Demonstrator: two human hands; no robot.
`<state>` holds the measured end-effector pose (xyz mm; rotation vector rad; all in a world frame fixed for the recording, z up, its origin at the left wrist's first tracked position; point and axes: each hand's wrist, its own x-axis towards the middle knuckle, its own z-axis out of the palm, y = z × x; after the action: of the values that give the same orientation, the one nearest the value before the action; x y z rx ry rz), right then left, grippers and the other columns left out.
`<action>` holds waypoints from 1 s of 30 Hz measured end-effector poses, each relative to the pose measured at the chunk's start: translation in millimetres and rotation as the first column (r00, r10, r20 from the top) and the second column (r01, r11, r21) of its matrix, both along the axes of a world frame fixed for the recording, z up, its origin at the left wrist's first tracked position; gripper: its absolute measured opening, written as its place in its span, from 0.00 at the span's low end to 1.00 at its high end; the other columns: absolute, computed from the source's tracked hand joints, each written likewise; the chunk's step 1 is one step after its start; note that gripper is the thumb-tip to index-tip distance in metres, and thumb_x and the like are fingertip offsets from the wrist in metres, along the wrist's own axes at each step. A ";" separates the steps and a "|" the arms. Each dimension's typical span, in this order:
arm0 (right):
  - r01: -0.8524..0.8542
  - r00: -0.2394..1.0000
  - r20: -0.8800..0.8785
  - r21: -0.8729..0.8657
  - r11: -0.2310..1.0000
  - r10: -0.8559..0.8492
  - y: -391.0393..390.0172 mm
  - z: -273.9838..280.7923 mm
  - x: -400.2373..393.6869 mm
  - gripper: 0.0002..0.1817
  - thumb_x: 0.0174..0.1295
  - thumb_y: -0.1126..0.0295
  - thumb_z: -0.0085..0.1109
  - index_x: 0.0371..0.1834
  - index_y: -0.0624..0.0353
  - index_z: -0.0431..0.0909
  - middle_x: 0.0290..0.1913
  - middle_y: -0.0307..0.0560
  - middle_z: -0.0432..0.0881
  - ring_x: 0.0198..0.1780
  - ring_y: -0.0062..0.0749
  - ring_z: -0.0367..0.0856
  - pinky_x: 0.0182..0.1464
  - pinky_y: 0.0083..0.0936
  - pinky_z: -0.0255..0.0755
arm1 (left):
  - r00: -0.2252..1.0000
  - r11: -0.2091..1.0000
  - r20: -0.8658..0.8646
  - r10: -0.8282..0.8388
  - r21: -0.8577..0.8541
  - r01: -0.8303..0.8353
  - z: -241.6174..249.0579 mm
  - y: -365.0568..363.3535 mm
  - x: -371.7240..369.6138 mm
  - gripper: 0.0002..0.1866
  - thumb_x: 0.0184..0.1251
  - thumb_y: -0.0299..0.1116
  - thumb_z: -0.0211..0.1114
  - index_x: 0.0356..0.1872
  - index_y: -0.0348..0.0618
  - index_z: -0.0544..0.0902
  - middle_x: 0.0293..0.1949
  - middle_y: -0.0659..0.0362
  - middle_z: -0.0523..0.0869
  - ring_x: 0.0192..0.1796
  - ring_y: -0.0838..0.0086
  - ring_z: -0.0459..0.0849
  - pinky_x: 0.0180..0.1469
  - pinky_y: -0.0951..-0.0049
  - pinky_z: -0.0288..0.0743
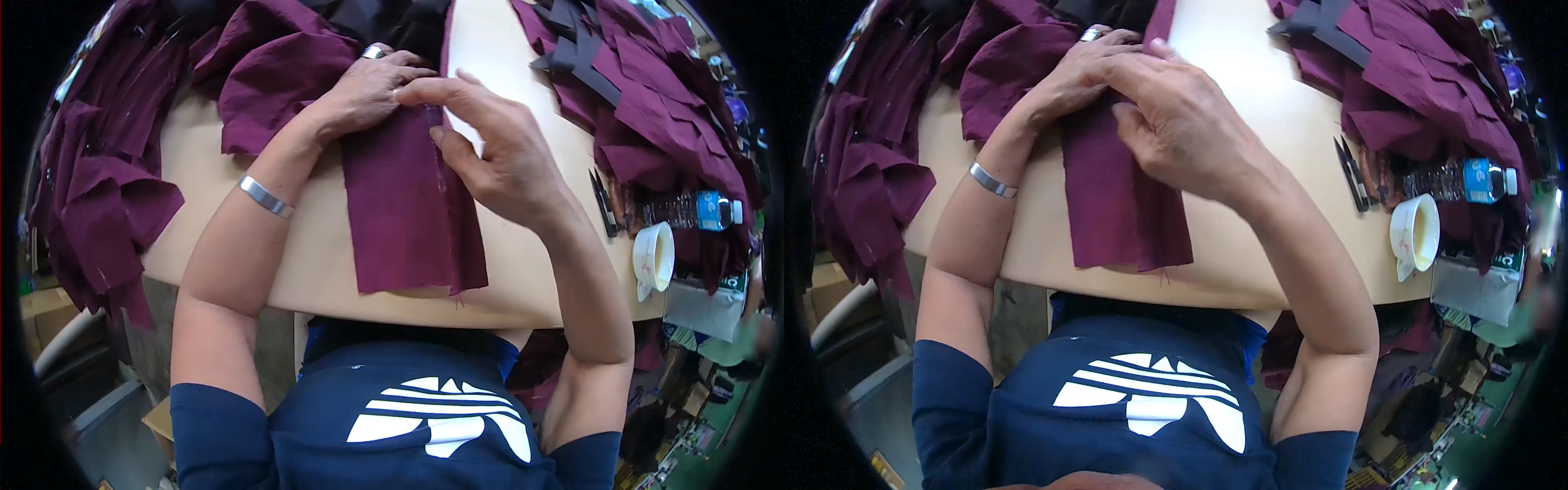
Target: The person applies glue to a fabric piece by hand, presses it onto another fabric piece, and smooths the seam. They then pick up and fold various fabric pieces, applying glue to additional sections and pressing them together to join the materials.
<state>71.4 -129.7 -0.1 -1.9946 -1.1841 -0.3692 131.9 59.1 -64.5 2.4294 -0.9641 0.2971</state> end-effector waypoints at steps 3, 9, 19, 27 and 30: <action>0.172 0.982 -0.011 -0.374 0.911 -0.190 -10.1 -2.5 2.8 0.21 0.51 0.80 0.50 0.52 0.58 0.73 0.39 0.58 0.80 0.40 0.46 0.80 0.61 0.42 0.65 | 0.992 0.999 -0.120 0.035 -0.018 -0.038 3.2 -5.7 -0.3 0.19 0.63 0.28 0.50 0.55 0.46 0.77 0.58 0.56 0.75 0.57 0.63 0.73 0.61 0.68 0.65; 0.228 0.878 -0.361 -0.262 0.938 -0.315 -18.1 -26.6 16.5 0.20 0.51 0.83 0.46 0.47 0.62 0.78 0.39 0.49 0.79 0.37 0.34 0.79 0.51 0.23 0.70 | 0.992 0.995 -0.114 0.049 -0.086 -0.059 -2.6 -7.8 1.7 0.19 0.63 0.26 0.48 0.53 0.46 0.79 0.57 0.59 0.76 0.57 0.65 0.74 0.61 0.69 0.65; 0.335 0.854 -0.262 -0.383 0.861 -0.449 -1.7 -51.2 26.3 0.22 0.51 0.80 0.46 0.48 0.51 0.81 0.39 0.42 0.73 0.45 0.33 0.75 0.50 0.26 0.68 | 0.999 0.985 -0.049 0.013 -0.172 -0.021 -22.6 -8.3 19.2 0.19 0.60 0.24 0.47 0.51 0.43 0.80 0.55 0.56 0.78 0.55 0.62 0.75 0.60 0.69 0.66; 0.250 0.905 -0.266 -0.298 0.921 -0.331 -15.1 -48.3 15.0 0.20 0.50 0.83 0.46 0.42 0.55 0.83 0.40 0.44 0.74 0.45 0.36 0.75 0.52 0.29 0.70 | 0.999 0.991 0.001 0.032 -0.134 -0.032 -26.7 -11.6 19.7 0.20 0.59 0.23 0.46 0.49 0.41 0.81 0.53 0.56 0.79 0.52 0.63 0.77 0.58 0.70 0.68; 0.144 0.872 -0.420 -0.267 0.953 -0.250 -23.9 -42.5 -2.3 0.20 0.50 0.84 0.46 0.42 0.55 0.83 0.40 0.46 0.73 0.44 0.37 0.75 0.52 0.29 0.69 | 1.000 0.987 -0.016 0.003 -0.162 -0.006 -29.7 -9.5 23.5 0.19 0.59 0.23 0.47 0.49 0.42 0.81 0.53 0.56 0.79 0.53 0.63 0.76 0.58 0.70 0.68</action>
<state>69.2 -153.7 -42.6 -2.2482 -0.7527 0.1411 155.3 49.6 -94.2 2.2835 -0.8921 0.3440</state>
